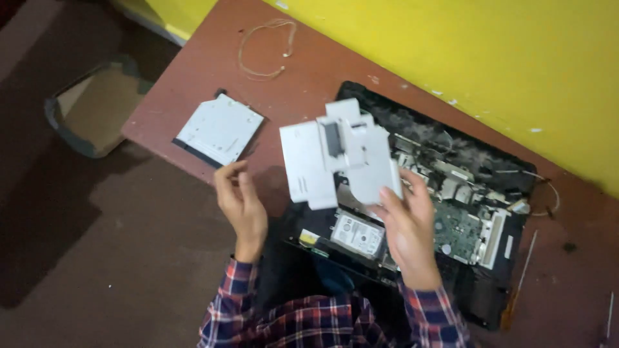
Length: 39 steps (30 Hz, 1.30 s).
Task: The person is using a screwdriver to work on the internal components of a disassembled laptop on a workbench.
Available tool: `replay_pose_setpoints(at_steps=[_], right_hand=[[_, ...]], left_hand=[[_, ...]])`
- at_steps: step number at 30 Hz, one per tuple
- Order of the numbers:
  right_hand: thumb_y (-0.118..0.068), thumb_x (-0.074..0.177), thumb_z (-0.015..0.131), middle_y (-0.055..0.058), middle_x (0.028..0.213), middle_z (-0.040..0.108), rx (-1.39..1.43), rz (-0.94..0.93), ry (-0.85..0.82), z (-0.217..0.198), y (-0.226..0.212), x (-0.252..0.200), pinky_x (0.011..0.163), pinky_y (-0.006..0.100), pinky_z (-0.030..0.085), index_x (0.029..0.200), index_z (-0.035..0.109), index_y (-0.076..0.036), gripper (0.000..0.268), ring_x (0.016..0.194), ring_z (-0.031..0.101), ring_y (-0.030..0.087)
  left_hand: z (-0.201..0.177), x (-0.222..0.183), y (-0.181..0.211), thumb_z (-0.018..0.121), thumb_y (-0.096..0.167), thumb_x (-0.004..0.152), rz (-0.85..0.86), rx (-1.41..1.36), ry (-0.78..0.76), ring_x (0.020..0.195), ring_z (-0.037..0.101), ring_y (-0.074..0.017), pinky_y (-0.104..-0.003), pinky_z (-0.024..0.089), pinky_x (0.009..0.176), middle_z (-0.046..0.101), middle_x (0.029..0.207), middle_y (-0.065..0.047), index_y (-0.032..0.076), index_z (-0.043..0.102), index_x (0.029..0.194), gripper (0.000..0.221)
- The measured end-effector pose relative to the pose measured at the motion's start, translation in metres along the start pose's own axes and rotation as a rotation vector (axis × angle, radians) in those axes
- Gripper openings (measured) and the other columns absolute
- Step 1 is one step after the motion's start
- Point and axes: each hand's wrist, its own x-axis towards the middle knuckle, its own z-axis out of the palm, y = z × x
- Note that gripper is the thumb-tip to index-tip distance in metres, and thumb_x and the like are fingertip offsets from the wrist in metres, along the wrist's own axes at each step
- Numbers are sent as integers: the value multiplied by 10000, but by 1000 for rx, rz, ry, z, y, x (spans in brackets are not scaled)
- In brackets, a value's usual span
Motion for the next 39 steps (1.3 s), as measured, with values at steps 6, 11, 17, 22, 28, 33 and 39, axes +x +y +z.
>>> replay_pose_setpoints(at_steps=[6,11,17,22,28,33,39], right_hand=[[-1,976,657,185,1345,585,-39,36,-236,63,41,75,893,538,646,1529,397,-5,611,1095,698,340],[26,994,618,173,1365,591,-13,94,-280,80,71,119,939,558,633,1563,387,-35,617,1113,719,381],[30,982,619,138,1375,590,-4,123,-250,83,50,108,972,559,627,1541,413,-96,609,1141,721,392],[3,957,640,141,1351,614,-20,115,-193,61,12,70,935,535,643,1514,435,-122,606,1118,730,378],[22,947,608,163,1332,616,30,59,-167,20,-22,32,914,536,646,1504,434,-130,603,1085,730,387],[22,953,593,166,1331,627,87,-25,-109,-24,-30,13,903,516,653,1514,428,-131,605,1073,735,397],[21,951,599,136,1309,645,104,-77,1,-72,-37,-18,907,489,662,1491,451,-144,583,1070,744,348]], left_hand=[[13,13,-50,441,222,1127,48,177,143,1192,501,-327,-449,305,1064,510,1217,-88,90,556,1225,200],[26,9,-53,421,292,1120,20,370,162,1256,378,-343,-504,234,1064,392,1385,-81,141,479,1354,284],[28,6,-57,473,347,1098,23,451,153,1290,338,-367,-525,153,1087,361,1446,-107,154,468,1371,334],[27,6,-58,519,337,1085,15,451,118,1315,303,-372,-542,118,1093,361,1447,-112,152,465,1366,341],[29,8,-62,577,370,1046,20,511,114,1312,334,-372,-591,111,1097,363,1459,-108,149,474,1354,392],[28,10,-61,572,440,1056,43,577,95,1325,335,-389,-609,118,1086,366,1452,-117,151,479,1347,421],[23,13,-57,670,436,1010,53,697,32,1323,349,-449,-649,108,1062,384,1458,-170,127,539,1281,431]])
